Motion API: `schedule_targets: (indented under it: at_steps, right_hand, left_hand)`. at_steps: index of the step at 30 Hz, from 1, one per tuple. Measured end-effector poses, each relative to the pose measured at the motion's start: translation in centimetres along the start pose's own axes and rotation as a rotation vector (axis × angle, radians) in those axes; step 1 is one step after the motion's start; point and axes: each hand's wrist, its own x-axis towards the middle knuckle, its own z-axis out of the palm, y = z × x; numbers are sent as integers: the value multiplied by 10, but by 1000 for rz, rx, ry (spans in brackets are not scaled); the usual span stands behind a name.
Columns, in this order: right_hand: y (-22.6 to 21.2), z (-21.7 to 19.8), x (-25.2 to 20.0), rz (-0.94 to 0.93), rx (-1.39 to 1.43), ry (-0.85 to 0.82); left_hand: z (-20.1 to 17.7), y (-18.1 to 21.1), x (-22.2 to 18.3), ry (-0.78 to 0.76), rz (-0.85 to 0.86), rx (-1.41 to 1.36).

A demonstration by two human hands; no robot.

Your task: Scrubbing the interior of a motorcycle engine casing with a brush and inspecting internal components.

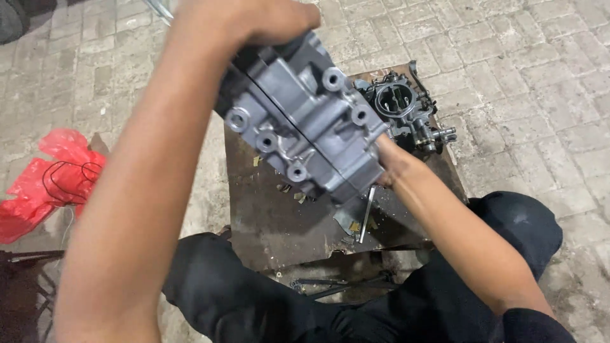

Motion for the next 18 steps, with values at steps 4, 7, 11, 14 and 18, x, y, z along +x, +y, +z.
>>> schedule_targets:
  at_steps: [4, 7, 11, 14, 18]
  right_hand:
    - [20, 26, 0, 102, 38, -72]
    - [39, 50, -2, 172, 77, -132]
    - [58, 81, -8, 246, 120, -205]
    - [76, 98, -14, 310, 151, -256]
    - [99, 111, -25, 399, 184, -325]
  left_hand:
    - [-6, -12, -8, -45, -87, 37]
    - [-1, -28, -11, -84, -173, 86]
    - [23, -56, -12, -250, -223, 240]
    - [36, -61, -24, -363, -300, 176]
    - [59, -76, -20, -464, -343, 71]
